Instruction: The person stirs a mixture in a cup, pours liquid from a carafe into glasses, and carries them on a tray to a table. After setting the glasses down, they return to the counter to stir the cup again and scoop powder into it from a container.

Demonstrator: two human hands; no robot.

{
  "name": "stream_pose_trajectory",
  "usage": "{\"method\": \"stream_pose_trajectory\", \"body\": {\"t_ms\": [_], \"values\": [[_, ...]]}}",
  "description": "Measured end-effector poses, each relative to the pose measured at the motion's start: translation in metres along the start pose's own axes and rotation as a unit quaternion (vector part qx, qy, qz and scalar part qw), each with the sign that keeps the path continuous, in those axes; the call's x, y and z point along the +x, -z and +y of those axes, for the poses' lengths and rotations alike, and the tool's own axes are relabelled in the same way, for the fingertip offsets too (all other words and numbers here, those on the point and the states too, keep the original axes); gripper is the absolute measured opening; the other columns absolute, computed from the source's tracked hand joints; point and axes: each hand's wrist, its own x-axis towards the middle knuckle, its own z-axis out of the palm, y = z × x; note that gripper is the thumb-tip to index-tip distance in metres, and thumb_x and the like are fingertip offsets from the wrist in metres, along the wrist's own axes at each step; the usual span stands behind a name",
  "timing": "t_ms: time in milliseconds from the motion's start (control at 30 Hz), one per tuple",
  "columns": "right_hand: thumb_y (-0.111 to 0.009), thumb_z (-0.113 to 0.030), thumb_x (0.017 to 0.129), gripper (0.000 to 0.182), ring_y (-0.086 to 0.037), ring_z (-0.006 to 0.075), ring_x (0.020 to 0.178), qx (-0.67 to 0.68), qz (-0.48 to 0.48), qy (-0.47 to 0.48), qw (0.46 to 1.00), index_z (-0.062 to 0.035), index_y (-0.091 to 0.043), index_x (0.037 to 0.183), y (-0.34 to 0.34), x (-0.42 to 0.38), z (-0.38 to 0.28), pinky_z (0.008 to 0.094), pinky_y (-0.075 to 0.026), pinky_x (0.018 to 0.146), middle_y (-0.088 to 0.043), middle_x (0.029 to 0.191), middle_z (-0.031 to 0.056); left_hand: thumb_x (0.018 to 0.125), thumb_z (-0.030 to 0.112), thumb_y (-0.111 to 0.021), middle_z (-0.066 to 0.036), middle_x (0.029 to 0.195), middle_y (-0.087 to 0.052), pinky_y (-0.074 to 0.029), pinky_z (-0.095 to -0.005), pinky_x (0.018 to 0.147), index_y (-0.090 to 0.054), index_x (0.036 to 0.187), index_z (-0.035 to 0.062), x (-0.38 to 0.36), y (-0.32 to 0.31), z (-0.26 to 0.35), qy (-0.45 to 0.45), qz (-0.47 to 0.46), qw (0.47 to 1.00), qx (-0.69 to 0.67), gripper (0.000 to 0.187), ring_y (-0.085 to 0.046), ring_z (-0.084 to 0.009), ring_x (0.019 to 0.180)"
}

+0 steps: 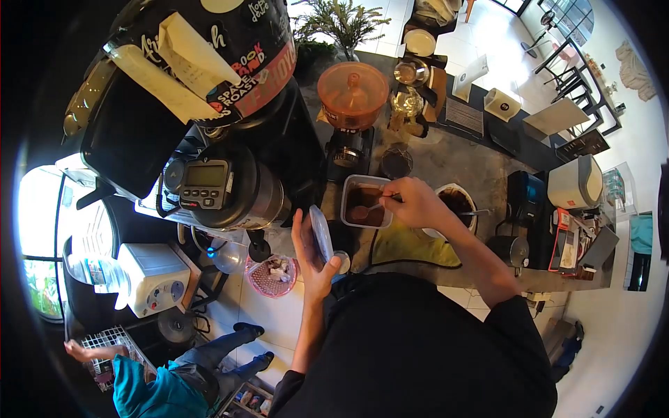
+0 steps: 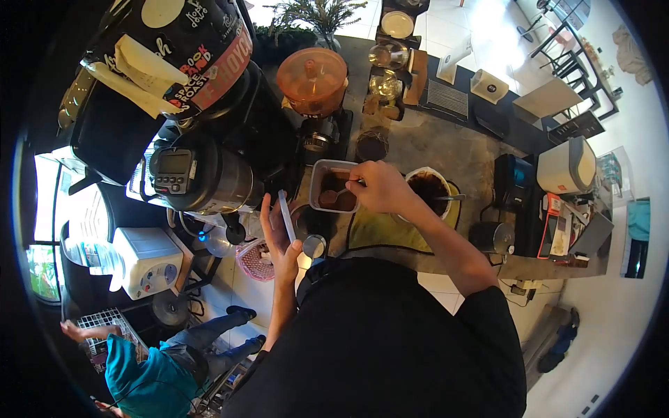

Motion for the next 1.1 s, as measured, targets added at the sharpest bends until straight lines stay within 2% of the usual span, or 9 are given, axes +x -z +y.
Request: {"method": "stream_pose_trajectory", "body": {"t_ms": [200, 267, 367, 467, 533, 733, 900, 967, 1100], "values": [[-0.070, -0.016, 0.089, 0.018, -0.067, 0.0354, 0.070, 0.056, 0.028, 0.002, 0.998, 0.0022, -0.072, 0.090, 0.005, -0.007, 0.003, 0.0407, -0.049, 0.065, -0.068, 0.076, 0.0205, 0.075, 0.052, -0.085, -0.021, 0.155, -0.037, -0.027, -0.0442, 0.118, -0.014, 0.163, 0.0069, 0.000, -0.003, 0.000, -0.005, -0.019, 1.000, -0.002, 0.122, -0.037, -0.0321, 0.144], [-0.070, -0.015, 0.090, 0.019, -0.065, 0.0270, 0.067, 0.117, 0.034, -0.005, 0.993, 0.0037, -0.071, 0.090, 0.006, -0.009, 0.005, 0.0380, -0.049, 0.066, -0.068, 0.074, 0.0178, 0.075, 0.053, -0.085, -0.021, 0.155, -0.037, -0.027, -0.0441, 0.118, -0.014, 0.163, 0.0067, 0.000, -0.003, 0.001, -0.011, -0.026, 1.000, 0.007, 0.121, -0.037, -0.0322, 0.144], [-0.070, -0.015, 0.091, 0.019, -0.064, 0.0213, 0.070, 0.162, 0.042, 0.003, 0.986, 0.0042, -0.070, 0.089, 0.003, -0.010, 0.020, 0.0372, -0.048, 0.067, -0.069, 0.076, 0.0155, 0.076, 0.054, -0.084, -0.021, 0.156, -0.037, -0.027, -0.0443, 0.118, -0.015, 0.163, 0.0067, -0.001, -0.004, 0.002, -0.009, -0.027, 0.999, 0.020, 0.121, -0.037, -0.0320, 0.144], [-0.070, -0.015, 0.092, 0.020, -0.063, 0.0200, 0.071, 0.172, 0.057, 0.001, 0.983, 0.0046, -0.070, 0.088, 0.003, -0.015, 0.023, 0.0369, -0.048, 0.067, -0.069, 0.076, 0.0135, 0.077, 0.060, -0.080, -0.020, 0.156, -0.037, -0.029, -0.0444, 0.117, -0.016, 0.163, 0.0064, -0.002, -0.007, 0.004, -0.006, -0.020, 1.000, 0.020, 0.119, -0.040, -0.0327, 0.142], [-0.069, -0.015, 0.093, 0.020, -0.063, 0.0190, 0.071, 0.183, 0.055, -0.013, 0.981, 0.0050, -0.070, 0.088, 0.008, -0.018, 0.019, 0.0365, -0.048, 0.068, -0.068, 0.075, 0.0125, 0.078, 0.069, -0.069, -0.021, 0.157, -0.040, -0.036, -0.0453, 0.113, -0.025, 0.161, 0.0076, -0.001, -0.010, 0.004, 0.001, 0.017, 0.999, 0.034, 0.112, -0.051, -0.0332, 0.136], [-0.068, -0.016, 0.095, 0.023, -0.059, 0.0136, 0.072, 0.188, 0.067, -0.010, 0.980, 0.0059, -0.069, 0.087, 0.020, -0.026, 0.021, 0.0334, -0.047, 0.069, -0.067, 0.073, 0.0088, 0.080, 0.068, -0.068, -0.018, 0.156, -0.040, -0.034, -0.0417, 0.114, -0.028, 0.159, 0.0055, 0.005, -0.003, 0.000, 0.012, 0.045, 0.998, -0.031, 0.108, -0.052, -0.0293, 0.133], [-0.066, -0.017, 0.096, 0.024, -0.058, 0.0108, 0.073, 0.202, 0.069, -0.032, 0.977, 0.0051, -0.068, 0.086, 0.038, -0.043, 0.020, 0.0316, -0.047, 0.070, -0.066, 0.074, 0.0061, 0.078, 0.065, -0.070, -0.019, 0.154, -0.042, -0.033, -0.0439, 0.116, -0.029, 0.158, 0.0063, 0.009, -0.009, 0.007, 0.002, 0.065, 0.996, -0.063, 0.107, -0.052, -0.0317, 0.135], [-0.066, -0.017, 0.099, 0.022, -0.051, 0.0033, 0.070, 0.212, 0.078, -0.059, 0.972, 0.0019, -0.067, 0.088, 0.043, -0.054, 0.024, 0.0243, -0.041, 0.064, -0.061, 0.076, -0.0032, 0.078, 0.065, -0.069, -0.019, 0.154, -0.042, -0.033, -0.0438, 0.116, -0.029, 0.158, 0.0063, 0.008, -0.013, 0.010, 0.001, 0.059, 0.997, -0.055, 0.107, -0.052, -0.0317, 0.135], [-0.066, -0.017, 0.097, 0.022, -0.057, 0.0088, 0.074, 0.249, 0.129, -0.105, 0.954, 0.0037, -0.068, 0.089, 0.058, -0.087, 0.025, 0.0299, -0.046, 0.070, -0.065, 0.074, 0.0026, 0.078, 0.066, -0.068, -0.020, 0.154, -0.043, -0.034, -0.0430, 0.114, -0.029, 0.158, 0.0062, 0.005, -0.019, 0.006, -0.002, 0.046, 0.998, -0.036, 0.107, -0.053, -0.0318, 0.134]]}}
